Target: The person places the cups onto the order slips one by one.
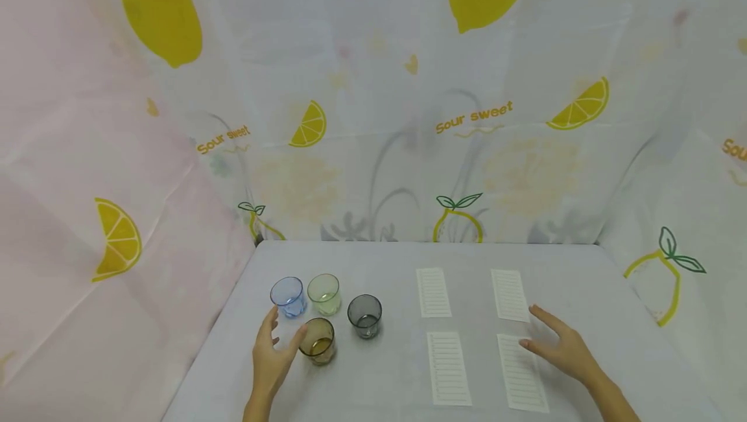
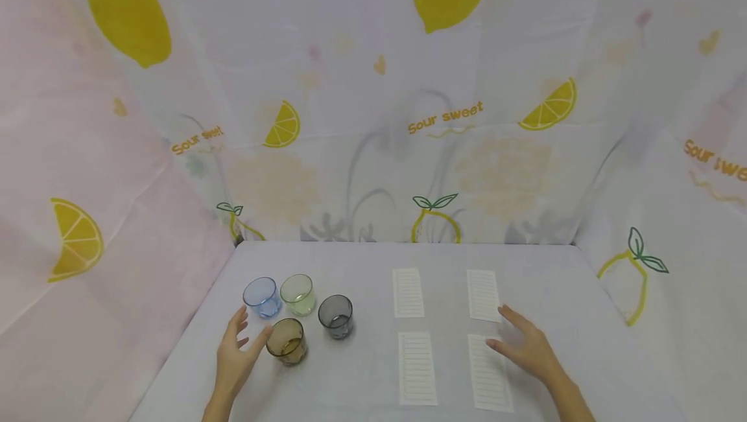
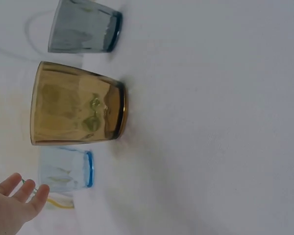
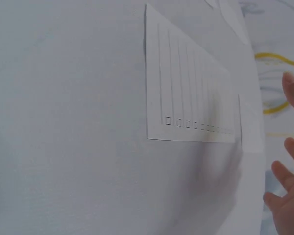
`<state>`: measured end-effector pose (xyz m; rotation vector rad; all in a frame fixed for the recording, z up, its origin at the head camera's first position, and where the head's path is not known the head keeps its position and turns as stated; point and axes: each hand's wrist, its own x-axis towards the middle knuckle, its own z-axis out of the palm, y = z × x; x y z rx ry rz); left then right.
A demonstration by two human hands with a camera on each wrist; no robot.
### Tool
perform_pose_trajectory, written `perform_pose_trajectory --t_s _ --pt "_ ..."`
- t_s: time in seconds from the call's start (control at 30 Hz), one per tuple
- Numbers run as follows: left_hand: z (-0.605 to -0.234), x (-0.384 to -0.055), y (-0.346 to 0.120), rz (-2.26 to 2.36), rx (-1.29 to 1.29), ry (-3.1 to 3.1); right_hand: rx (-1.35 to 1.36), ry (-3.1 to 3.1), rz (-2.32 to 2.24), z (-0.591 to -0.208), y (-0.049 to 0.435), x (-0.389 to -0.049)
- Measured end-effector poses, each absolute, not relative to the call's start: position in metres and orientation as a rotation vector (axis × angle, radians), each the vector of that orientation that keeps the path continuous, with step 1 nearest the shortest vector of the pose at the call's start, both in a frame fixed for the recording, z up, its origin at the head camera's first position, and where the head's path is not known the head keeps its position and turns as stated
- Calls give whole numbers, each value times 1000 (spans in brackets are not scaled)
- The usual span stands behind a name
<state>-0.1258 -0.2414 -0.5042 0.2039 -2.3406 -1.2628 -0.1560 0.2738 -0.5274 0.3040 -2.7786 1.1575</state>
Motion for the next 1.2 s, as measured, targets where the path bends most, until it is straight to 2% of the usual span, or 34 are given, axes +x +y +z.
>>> perform_pose_trajectory --t_s 0.73,1.2 --pt "-552 -126 -225 -1352 224 -2400 520 -2707 1092 -572 276 -146" --pt "-566 -130 -216 -1454 215 -2352 577 -2742 1078 -573 277 -143"
